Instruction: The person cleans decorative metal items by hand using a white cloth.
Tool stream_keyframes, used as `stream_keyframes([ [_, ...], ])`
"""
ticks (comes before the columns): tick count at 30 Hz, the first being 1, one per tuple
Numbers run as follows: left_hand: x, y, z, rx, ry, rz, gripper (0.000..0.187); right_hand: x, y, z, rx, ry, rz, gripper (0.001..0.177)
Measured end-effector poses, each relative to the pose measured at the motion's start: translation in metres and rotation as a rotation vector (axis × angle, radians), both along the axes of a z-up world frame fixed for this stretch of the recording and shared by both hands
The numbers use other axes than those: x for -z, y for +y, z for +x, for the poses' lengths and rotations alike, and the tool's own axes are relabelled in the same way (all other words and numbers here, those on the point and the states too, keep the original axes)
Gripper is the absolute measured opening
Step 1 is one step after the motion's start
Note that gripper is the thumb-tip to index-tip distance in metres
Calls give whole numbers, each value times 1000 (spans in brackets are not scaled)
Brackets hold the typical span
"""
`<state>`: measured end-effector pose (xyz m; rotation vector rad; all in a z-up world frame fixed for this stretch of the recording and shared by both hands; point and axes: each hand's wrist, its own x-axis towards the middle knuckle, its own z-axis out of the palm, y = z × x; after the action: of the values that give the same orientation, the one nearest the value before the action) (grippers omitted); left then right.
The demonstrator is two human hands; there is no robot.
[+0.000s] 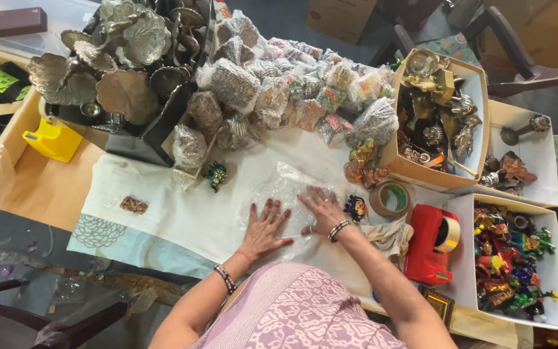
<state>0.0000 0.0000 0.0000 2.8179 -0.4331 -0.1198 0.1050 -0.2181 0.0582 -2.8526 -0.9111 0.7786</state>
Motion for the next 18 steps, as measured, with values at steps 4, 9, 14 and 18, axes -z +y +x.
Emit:
stream_keyframes([
  [4, 22, 1, -17, -79, -146, -50, 87, 28, -7, 17, -79, -153, -23, 111],
  [9, 0, -2, -17, -152, -28, -63, 84, 168, -9, 0, -75, -485, 283, 74],
  [14, -24, 12, 4, -89, 160, -19, 79, -5, 38, -52, 116, 36, -121, 111],
  [18, -79, 66, 46, -107, 112, -688, 81, -8, 38, -52, 99, 79, -133, 120],
])
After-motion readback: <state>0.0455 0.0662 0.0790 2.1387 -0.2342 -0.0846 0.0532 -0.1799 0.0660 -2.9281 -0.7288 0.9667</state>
